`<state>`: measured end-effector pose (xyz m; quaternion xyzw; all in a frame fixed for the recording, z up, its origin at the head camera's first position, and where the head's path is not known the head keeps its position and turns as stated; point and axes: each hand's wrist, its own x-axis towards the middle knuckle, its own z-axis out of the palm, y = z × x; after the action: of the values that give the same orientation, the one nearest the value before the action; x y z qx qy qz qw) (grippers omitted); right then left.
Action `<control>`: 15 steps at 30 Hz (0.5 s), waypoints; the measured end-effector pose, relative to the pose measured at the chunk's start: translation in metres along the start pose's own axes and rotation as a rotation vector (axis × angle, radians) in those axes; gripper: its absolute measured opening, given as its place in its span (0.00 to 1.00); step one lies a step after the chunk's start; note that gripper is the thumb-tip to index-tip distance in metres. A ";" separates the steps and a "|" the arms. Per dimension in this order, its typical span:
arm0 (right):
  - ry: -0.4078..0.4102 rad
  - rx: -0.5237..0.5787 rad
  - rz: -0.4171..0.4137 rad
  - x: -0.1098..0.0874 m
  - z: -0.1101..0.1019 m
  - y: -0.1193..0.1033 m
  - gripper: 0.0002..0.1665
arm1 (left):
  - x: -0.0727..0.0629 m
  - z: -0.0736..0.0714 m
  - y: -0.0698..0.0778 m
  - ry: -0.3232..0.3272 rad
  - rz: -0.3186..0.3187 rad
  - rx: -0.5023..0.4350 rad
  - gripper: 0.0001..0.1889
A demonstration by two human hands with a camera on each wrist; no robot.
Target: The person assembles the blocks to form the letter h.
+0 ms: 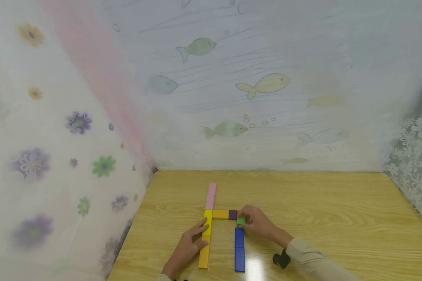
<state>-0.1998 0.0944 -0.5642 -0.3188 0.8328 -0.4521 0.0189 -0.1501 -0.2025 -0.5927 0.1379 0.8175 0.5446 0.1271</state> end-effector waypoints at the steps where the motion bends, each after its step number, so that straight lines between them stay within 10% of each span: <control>1: 0.000 -0.003 0.001 0.000 0.001 0.001 0.13 | 0.000 0.000 0.000 -0.001 -0.003 -0.002 0.28; 15: -0.003 -0.050 0.014 -0.001 0.005 0.002 0.13 | 0.000 0.000 -0.001 -0.002 0.029 0.003 0.29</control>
<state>-0.1988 0.0919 -0.5690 -0.3139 0.8462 -0.4303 0.0155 -0.1500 -0.2031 -0.5932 0.1507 0.8161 0.5449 0.1199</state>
